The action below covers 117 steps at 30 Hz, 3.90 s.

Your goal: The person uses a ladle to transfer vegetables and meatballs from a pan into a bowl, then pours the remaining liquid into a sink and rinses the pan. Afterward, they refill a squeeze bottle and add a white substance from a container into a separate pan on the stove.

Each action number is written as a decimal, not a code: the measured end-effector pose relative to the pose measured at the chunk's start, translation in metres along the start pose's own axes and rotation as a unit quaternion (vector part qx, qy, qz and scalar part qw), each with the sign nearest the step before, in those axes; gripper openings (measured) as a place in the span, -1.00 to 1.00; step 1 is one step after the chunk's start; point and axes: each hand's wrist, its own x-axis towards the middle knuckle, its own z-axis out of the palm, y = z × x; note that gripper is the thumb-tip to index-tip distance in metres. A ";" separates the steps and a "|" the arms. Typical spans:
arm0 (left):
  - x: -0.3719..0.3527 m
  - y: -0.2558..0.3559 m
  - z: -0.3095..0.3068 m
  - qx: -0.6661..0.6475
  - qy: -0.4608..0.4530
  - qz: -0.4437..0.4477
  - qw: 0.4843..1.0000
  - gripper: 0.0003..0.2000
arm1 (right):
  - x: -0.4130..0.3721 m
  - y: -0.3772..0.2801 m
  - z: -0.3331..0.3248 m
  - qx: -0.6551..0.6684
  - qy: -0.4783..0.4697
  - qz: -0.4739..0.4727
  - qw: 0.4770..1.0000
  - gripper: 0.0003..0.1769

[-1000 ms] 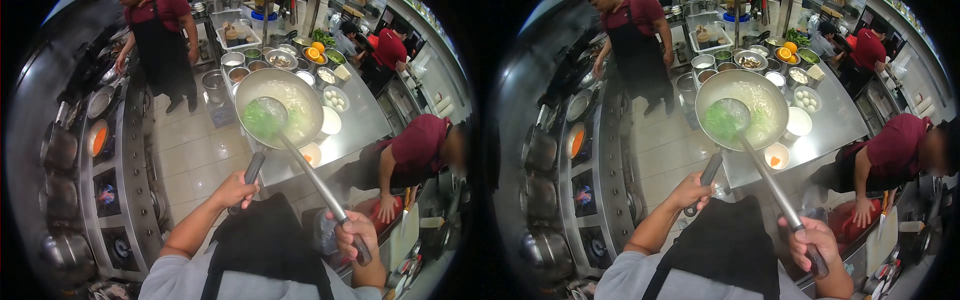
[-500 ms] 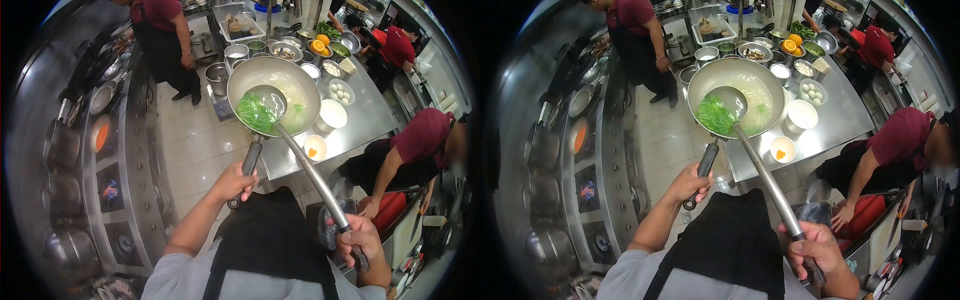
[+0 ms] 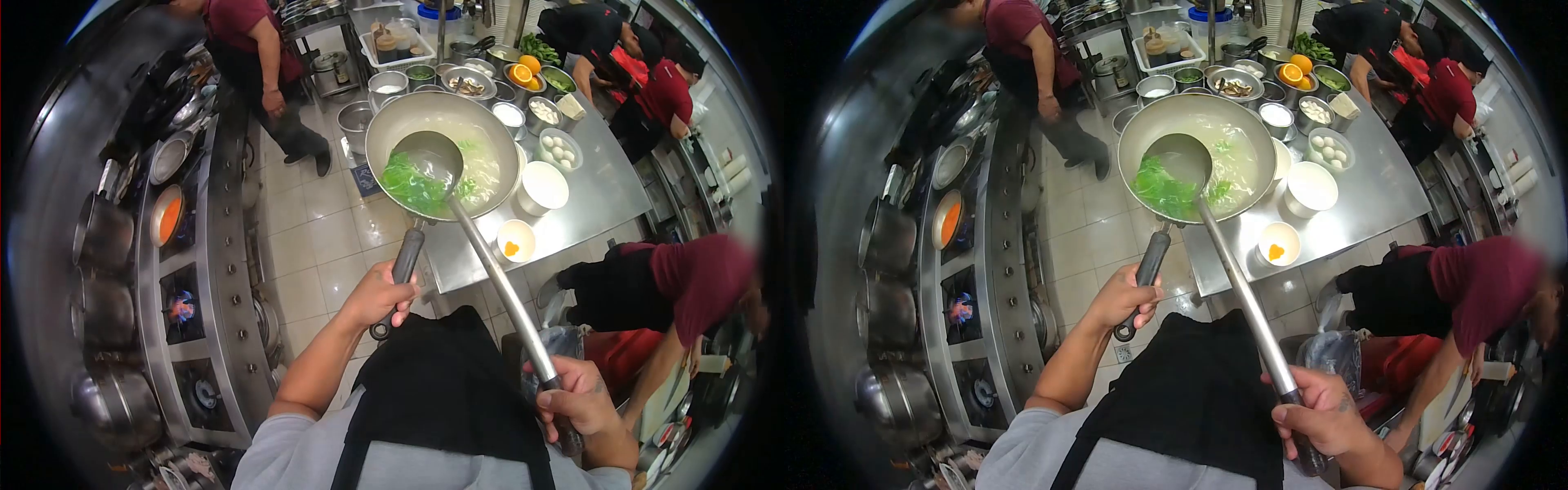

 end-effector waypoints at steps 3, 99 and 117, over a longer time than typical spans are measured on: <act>0.001 0.000 0.001 0.001 -0.003 0.001 1.000 -0.87 | -0.002 -0.002 -0.001 -0.021 0.003 0.007 1.000 -0.47; 0.049 0.002 0.067 -0.010 -0.019 -0.031 0.999 -0.89 | 0.131 -0.004 -0.260 -0.162 0.290 -0.203 0.921 -0.63; 0.029 -0.008 0.036 0.004 -0.048 -0.034 0.998 -0.87 | 0.033 -0.008 -0.117 -0.025 0.186 -0.300 0.935 -0.53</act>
